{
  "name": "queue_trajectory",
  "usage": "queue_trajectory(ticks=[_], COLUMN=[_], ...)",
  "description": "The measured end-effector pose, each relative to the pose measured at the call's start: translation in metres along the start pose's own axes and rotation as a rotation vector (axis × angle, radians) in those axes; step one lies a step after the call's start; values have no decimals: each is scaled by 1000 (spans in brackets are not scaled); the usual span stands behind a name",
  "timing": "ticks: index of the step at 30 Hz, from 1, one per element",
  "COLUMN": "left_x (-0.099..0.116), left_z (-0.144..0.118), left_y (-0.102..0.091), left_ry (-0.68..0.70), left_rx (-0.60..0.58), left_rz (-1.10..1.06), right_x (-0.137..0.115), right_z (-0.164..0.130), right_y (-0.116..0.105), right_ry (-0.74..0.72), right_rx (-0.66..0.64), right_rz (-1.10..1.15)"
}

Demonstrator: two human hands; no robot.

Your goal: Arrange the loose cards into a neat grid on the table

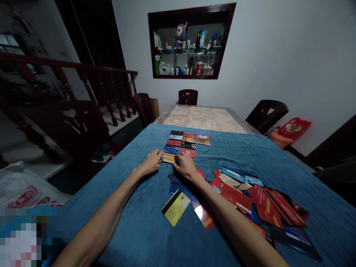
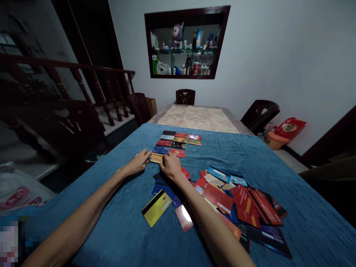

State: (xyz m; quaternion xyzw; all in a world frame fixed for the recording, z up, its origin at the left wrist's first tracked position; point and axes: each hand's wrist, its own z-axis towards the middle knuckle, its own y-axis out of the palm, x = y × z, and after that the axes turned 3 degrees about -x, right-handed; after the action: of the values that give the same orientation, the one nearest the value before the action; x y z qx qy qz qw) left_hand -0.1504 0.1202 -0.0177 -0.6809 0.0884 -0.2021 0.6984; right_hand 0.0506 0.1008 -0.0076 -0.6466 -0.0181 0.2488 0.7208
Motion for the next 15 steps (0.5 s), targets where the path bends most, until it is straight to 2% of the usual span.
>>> queue_trajectory(ticks=[15], left_x=[0], left_z=[-2], left_y=[4], left_ry=[15], left_rx=[89], left_rz=[-5], right_x=[3], right_z=[3], right_y=[5], right_ry=[16], right_rx=[14], right_rz=[23])
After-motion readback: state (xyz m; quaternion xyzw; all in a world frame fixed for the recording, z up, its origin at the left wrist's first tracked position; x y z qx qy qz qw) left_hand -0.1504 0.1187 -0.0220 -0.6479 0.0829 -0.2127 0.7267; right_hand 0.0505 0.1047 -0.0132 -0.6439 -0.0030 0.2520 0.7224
